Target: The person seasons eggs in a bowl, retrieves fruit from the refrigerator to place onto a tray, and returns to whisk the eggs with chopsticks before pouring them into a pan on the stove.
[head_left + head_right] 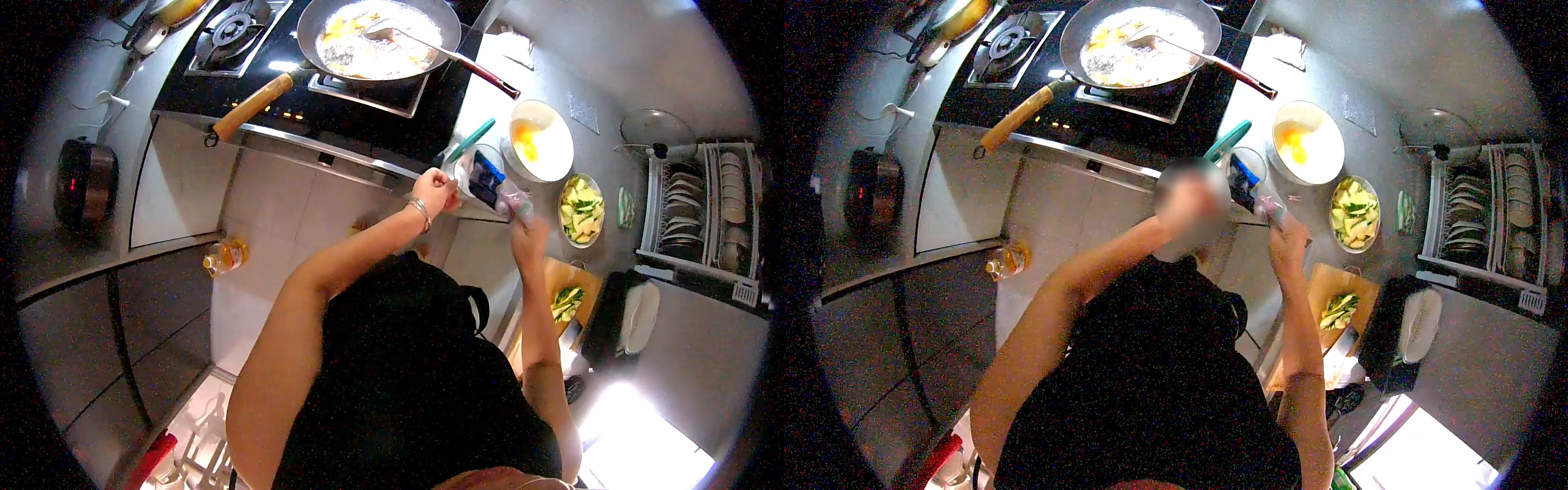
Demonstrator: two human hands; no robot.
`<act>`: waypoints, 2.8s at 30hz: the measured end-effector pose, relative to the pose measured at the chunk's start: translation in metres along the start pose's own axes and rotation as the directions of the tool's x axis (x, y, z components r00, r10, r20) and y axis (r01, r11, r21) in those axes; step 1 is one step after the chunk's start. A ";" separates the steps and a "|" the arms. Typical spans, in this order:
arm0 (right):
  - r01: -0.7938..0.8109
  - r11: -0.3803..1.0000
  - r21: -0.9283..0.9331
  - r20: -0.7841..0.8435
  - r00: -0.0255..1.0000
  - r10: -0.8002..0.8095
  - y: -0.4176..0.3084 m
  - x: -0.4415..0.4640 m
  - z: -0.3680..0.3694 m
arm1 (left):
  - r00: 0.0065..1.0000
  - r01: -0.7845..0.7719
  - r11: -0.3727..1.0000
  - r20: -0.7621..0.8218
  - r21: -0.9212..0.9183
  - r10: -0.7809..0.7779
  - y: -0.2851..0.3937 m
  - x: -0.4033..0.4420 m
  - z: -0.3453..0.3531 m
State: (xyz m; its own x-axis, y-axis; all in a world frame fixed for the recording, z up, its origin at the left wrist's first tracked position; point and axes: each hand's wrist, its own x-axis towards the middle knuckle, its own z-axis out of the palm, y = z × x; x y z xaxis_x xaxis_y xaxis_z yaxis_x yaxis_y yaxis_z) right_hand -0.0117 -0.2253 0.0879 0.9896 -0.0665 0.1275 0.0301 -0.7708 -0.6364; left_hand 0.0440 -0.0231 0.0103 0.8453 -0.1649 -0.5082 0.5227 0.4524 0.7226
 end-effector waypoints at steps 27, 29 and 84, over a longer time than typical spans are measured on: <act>0.031 0.997 0.068 -0.039 0.999 -0.029 -0.027 -0.001 0.002 | 0.988 0.081 0.981 0.142 -0.177 -0.056 -0.082 -0.011 -0.082; -0.010 0.998 0.070 -0.055 0.998 0.014 -0.022 0.006 0.006 | 0.985 0.167 0.979 0.051 -0.119 -0.162 -0.018 -0.044 -0.060; -0.261 0.886 0.383 0.089 0.965 0.245 -0.049 0.010 -0.006 | 0.804 0.589 0.586 0.330 -0.556 -0.495 -0.021 -0.023 0.048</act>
State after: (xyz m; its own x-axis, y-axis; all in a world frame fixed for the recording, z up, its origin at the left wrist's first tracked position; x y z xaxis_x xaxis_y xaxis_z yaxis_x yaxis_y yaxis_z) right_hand -0.0041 -0.1921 0.1249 0.9752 -0.1966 -0.1011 -0.1775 -0.4232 -0.8885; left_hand 0.0187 -0.0712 0.0299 0.4573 -0.6460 -0.6112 0.7430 0.6552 -0.1365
